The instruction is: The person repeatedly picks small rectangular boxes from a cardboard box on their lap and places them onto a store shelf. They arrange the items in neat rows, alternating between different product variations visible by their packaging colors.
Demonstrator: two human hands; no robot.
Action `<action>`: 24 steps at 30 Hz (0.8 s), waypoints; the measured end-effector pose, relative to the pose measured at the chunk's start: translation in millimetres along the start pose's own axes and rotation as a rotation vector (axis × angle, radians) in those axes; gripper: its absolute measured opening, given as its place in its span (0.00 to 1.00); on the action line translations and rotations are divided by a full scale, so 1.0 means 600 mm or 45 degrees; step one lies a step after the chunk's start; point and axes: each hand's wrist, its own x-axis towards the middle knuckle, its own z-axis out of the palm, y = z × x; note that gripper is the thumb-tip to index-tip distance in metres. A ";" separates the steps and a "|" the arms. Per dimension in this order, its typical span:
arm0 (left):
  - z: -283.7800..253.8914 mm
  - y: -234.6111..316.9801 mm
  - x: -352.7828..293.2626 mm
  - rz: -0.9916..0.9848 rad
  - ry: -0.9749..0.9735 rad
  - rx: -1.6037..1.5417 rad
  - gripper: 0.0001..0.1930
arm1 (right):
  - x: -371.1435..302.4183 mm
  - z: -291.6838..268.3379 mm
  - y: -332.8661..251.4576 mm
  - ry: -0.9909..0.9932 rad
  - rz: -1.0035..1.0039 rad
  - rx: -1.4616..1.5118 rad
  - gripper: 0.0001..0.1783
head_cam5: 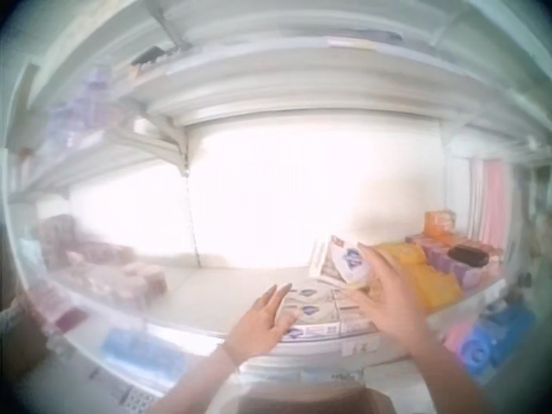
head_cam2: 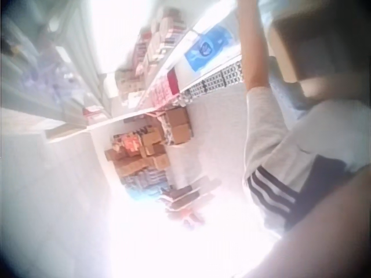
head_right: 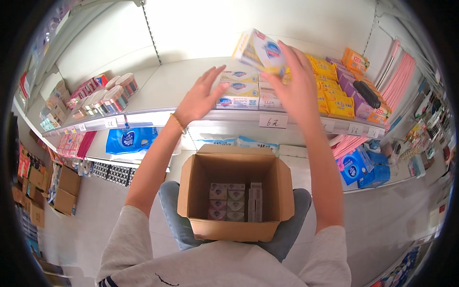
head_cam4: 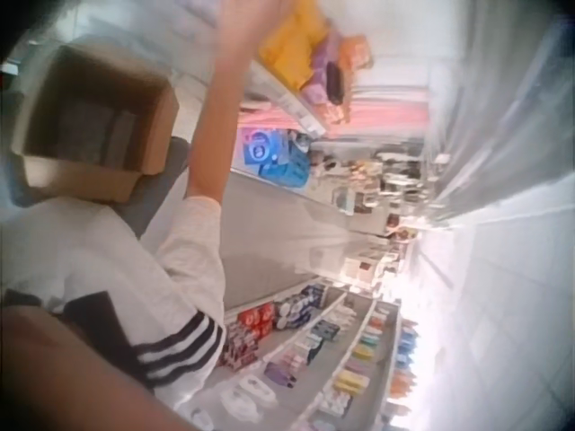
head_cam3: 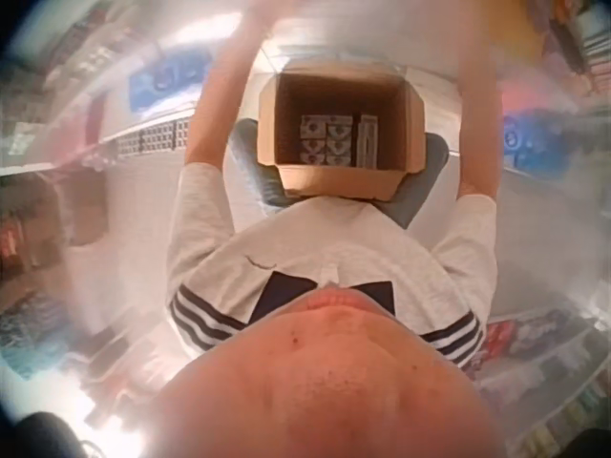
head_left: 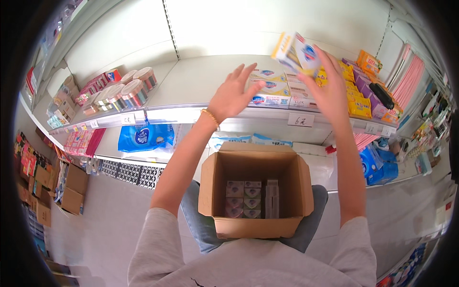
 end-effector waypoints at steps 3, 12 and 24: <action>0.018 0.014 0.008 -0.037 -0.127 0.057 0.42 | 0.073 0.054 0.085 -0.265 0.062 0.068 0.38; 0.003 0.040 -0.006 -0.147 -0.185 0.206 0.41 | 0.148 0.145 0.193 -0.874 0.166 0.165 0.38; 0.017 0.023 -0.007 -0.080 -0.090 0.235 0.42 | 0.128 0.163 0.174 -1.148 0.268 0.138 0.28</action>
